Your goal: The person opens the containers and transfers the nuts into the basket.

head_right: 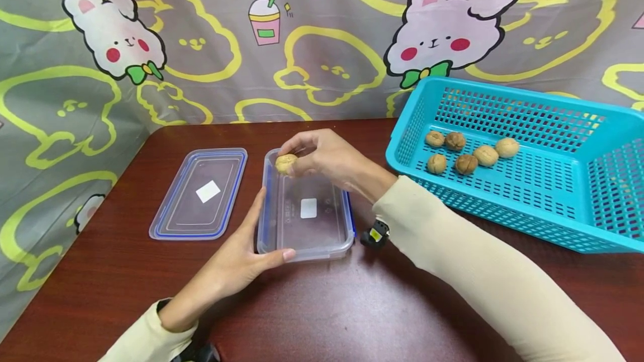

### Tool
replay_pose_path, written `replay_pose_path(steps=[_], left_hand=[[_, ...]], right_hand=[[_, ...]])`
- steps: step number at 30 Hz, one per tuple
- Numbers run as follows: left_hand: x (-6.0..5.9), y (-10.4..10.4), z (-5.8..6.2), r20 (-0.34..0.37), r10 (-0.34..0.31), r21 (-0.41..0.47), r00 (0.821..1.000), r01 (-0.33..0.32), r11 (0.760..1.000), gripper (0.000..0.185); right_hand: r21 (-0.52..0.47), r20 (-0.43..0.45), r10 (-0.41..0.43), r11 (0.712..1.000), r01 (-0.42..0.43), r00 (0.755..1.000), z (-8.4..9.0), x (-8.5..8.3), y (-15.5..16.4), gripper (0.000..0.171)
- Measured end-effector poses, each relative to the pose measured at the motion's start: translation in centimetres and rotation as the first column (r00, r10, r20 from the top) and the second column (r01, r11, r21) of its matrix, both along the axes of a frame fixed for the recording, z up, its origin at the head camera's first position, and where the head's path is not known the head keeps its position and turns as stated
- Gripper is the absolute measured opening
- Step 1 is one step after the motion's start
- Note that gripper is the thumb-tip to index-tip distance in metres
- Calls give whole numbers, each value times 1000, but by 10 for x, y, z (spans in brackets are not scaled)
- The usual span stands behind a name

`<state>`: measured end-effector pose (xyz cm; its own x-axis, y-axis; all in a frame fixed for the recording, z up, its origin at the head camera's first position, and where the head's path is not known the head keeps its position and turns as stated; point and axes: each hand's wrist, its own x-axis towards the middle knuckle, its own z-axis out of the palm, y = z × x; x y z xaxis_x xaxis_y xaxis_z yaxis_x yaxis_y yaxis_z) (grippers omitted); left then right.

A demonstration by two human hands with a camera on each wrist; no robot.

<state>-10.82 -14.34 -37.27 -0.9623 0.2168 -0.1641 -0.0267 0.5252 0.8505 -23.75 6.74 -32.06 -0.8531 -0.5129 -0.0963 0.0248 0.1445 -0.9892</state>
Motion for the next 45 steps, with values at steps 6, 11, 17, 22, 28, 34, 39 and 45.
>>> replay_pose_path(steps=[6,11,17,22,28,34,39,45], left_hand=[[0,-1,0,-7,4,7,1000,-4,1000,129],[0,-1,-1,-5,6,17,1000,-6,1000,130],[0,-1,-1,-9,4,26,1000,-4,1000,130],[0,1,-1,-11,1,34,1000,-1,999,130],[1,1,0,-15,6,1,1000,-6,1000,130],[1,0,0,-19,8,-24,1000,-9,1000,130],[1,0,1,-18,4,-29,1000,-5,1000,129],[1,1,0,-12,5,-25,1000,-5,1000,130]], right_hand=[[-88,-1,-43,995,42,999,15,11,11,31],[-88,-3,-84,993,83,996,27,18,26,29],[-100,6,-150,984,150,989,45,24,57,21],[-89,-3,-230,969,229,973,57,26,98,20],[-237,54,-276,930,281,960,58,9,163,22],[-264,80,-325,905,334,942,59,-10,220,26],[-279,95,-329,897,343,939,53,-20,260,29],[-188,33,-246,950,248,969,35,-30,304,36]])
